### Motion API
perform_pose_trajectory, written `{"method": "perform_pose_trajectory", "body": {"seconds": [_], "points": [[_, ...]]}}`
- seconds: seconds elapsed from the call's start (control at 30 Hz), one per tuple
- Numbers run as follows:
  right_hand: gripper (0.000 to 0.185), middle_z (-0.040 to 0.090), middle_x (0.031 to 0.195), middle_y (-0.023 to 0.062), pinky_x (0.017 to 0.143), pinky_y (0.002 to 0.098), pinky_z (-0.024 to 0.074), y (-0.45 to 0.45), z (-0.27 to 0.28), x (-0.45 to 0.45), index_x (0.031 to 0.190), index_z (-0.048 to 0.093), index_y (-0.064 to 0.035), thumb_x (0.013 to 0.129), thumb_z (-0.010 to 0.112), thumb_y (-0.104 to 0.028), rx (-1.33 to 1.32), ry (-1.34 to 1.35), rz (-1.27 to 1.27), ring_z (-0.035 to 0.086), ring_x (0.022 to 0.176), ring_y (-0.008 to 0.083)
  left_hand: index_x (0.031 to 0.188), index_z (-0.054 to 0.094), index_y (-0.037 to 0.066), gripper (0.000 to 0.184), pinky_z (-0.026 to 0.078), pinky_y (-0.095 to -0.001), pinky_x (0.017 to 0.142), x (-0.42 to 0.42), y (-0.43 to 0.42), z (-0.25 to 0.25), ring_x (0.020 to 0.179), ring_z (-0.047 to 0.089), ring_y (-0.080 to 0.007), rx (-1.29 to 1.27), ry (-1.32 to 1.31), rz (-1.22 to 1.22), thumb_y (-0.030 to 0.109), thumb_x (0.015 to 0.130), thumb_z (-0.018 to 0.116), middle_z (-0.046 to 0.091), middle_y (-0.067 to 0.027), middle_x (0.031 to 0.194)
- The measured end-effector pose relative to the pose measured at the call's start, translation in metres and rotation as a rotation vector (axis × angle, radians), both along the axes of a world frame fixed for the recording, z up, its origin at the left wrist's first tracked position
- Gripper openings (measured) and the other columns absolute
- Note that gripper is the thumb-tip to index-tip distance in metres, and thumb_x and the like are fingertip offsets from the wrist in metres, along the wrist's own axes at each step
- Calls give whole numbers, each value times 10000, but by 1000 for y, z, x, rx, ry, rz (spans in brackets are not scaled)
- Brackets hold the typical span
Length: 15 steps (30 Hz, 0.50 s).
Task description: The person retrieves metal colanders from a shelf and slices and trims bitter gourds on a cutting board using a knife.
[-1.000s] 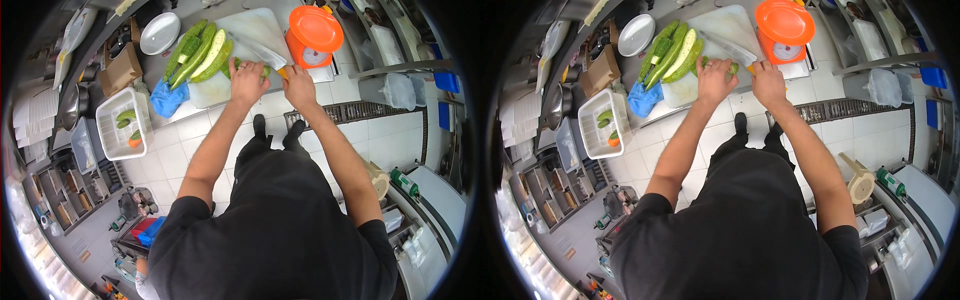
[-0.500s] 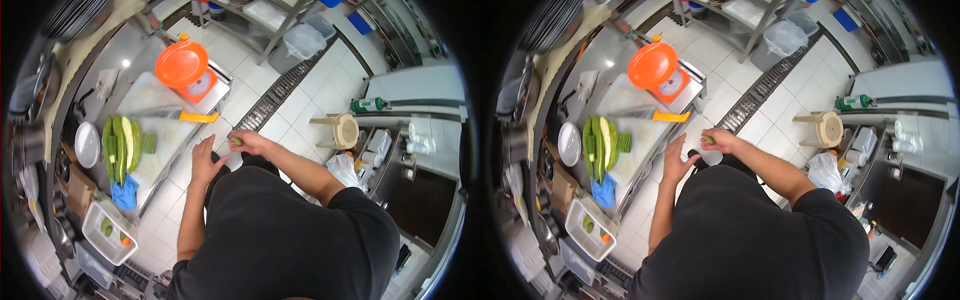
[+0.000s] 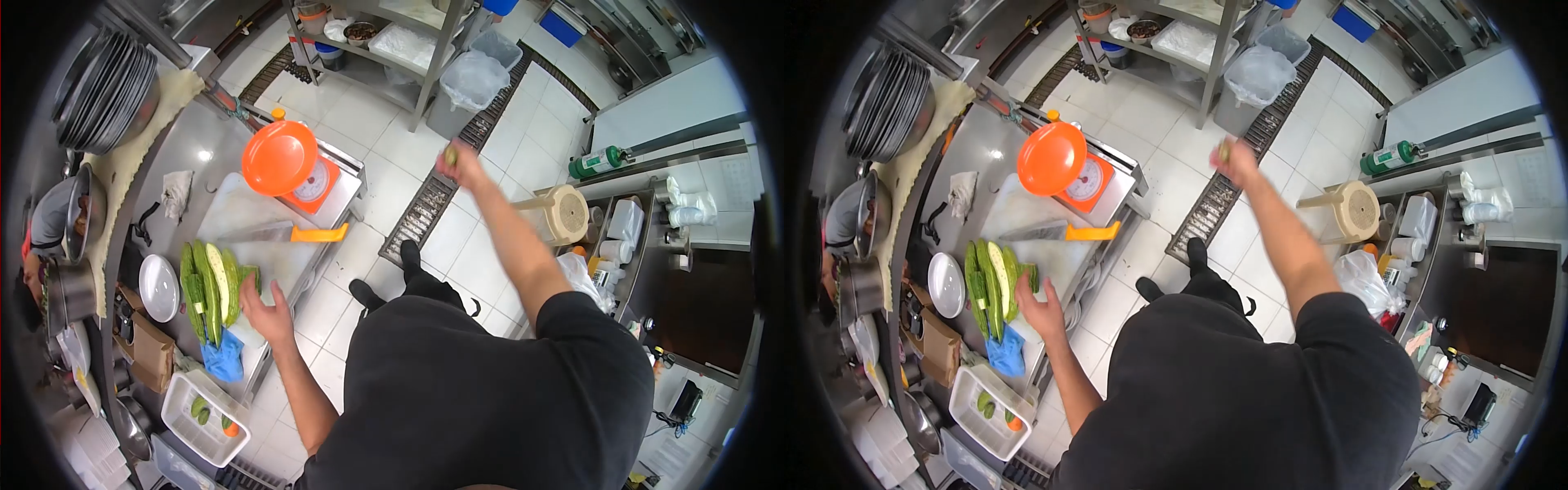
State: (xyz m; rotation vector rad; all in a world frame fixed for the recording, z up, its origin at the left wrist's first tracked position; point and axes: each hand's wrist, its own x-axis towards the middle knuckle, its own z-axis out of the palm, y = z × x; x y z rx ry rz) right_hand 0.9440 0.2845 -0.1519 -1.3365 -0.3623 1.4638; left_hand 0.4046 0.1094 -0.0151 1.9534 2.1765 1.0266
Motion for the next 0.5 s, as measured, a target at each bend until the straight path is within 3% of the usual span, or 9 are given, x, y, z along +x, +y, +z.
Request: {"method": "perform_pose_trajectory", "body": {"seconds": [0.03,0.1,0.2,0.27,0.33,0.37,0.43,0.5], "points": [[437,693,885,136,688,415,651,-25,-42,-19,1035,598,-54,1125,399,-432,-130,87,0,716,768,277,1376,599,24,536,436,-517,1091,-7,0,-2,1289,548,-440,-13,82,58,169,890,773,602,-234,1369],[436,687,893,166,703,468,665,-78,-122,-55,1073,573,-3,1131,381,-391,-362,271,-80,725,751,315,1415,565,20,585,433,-528,1092,-20,3,-6,1303,539,-441,-47,178,145,226,905,763,586,-237,1395],[411,647,993,233,673,503,669,-128,-137,-90,1138,513,38,1125,408,-359,-586,429,-275,701,799,356,1489,484,6,694,439,-545,1078,-48,6,-28,1339,518,-440,-250,314,202,357,940,723,558,-257,1432],[398,629,1011,243,653,484,670,-114,-157,-60,1180,493,26,1121,409,-359,-596,446,-338,692,809,364,1499,470,-1,714,444,-553,1067,-63,9,-41,1336,520,-443,-404,356,155,384,948,710,554,-270,1434],[465,622,1130,314,695,540,664,-60,-193,27,1316,438,22,1091,404,-384,-475,543,-338,710,909,437,1478,480,-9,699,451,-554,1053,-68,12,-48,1306,538,-452,-385,344,132,379,946,715,562,-273,1416],[494,626,1129,306,716,564,658,-19,-185,72,1319,428,32,1097,388,-408,-317,546,-394,709,931,455,1467,484,-14,692,455,-555,1045,-69,13,-49,1291,547,-456,-374,336,124,377,945,718,565,-274,1407],[571,600,1190,296,779,595,647,59,-72,145,1353,411,15,1102,393,-497,-19,450,-598,688,994,479,1436,500,-16,668,461,-550,1035,-69,16,-43,1253,564,-465,-397,327,118,368,938,725,584,-273,1369],[677,546,1309,335,797,609,642,124,-3,216,1449,359,33,1092,421,-538,185,367,-541,670,1043,503,1408,512,-17,652,467,-545,1026,-66,18,-38,1224,577,-467,-415,310,123,362,927,736,602,-270,1333]]}}
